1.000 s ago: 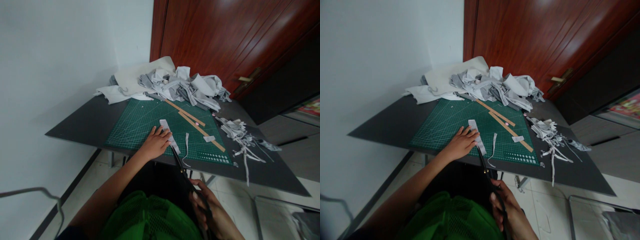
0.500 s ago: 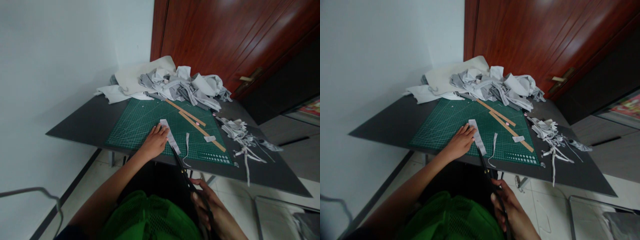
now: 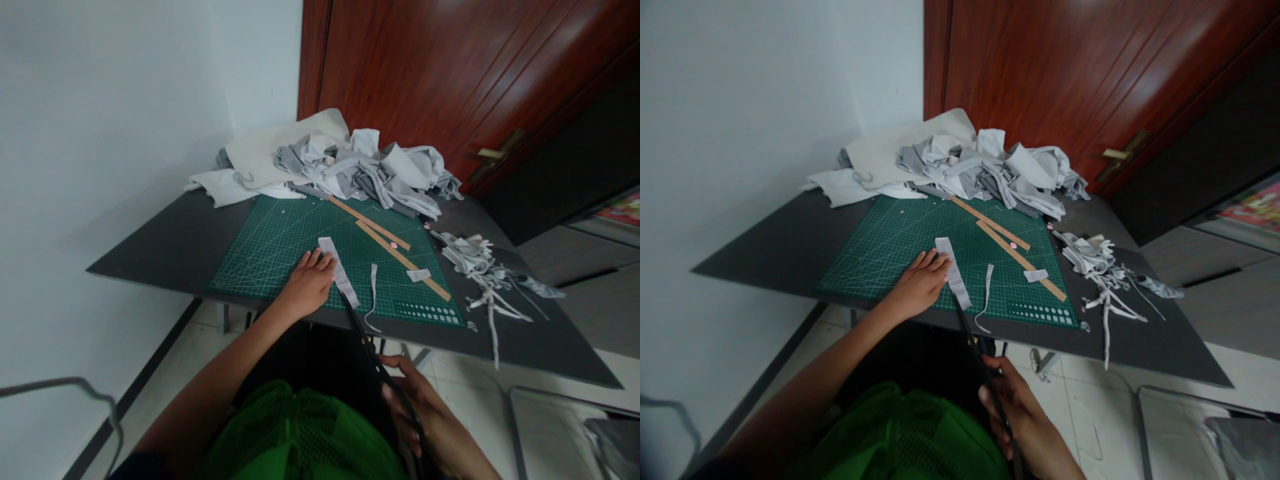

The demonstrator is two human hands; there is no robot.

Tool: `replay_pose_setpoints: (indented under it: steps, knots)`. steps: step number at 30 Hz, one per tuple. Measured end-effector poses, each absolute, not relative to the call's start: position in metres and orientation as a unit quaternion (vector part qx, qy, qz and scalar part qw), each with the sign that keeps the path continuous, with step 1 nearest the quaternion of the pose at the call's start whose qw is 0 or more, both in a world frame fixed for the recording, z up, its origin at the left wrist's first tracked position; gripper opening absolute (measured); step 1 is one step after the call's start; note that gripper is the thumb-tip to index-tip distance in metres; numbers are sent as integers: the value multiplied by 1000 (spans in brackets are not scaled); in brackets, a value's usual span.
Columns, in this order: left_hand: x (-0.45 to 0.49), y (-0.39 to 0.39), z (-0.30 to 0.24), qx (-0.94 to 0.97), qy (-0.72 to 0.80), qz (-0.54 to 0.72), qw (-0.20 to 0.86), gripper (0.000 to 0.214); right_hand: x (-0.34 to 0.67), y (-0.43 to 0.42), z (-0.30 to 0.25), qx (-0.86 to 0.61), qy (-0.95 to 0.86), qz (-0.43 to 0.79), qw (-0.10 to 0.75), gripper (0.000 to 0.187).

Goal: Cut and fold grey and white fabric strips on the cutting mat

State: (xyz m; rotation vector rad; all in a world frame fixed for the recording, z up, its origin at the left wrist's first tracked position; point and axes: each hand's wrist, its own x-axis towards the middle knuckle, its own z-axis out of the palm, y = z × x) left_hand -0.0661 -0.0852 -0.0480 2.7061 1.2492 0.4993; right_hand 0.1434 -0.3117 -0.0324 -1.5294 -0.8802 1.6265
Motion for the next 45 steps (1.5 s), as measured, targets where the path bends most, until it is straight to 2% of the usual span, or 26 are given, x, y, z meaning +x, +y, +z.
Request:
replay_pose_setpoints:
  steps: [8, 14, 23, 29, 45]
  knots:
    - [-66, -85, -49, 895, 411, 168, 46, 48, 146, -311, -34, -592, -351, 628, 363, 60]
    - [-66, -85, -52, 898, 409, 161, 28, 49, 146, -310, -33, -586, -328, 646, 362, 66]
    - [-65, -86, -51, 898, 411, 152, 30, 51, 146, -307, -33, -562, -276, 669, 400, 65]
    - [-65, -86, -51, 898, 411, 154, 25, 50, 143, -301, -31, -553, -264, 680, 401, 61]
    - [-65, -85, -55, 898, 413, 151, 23, 51, 140, -294, -28, -570, -266, 673, 388, 68]
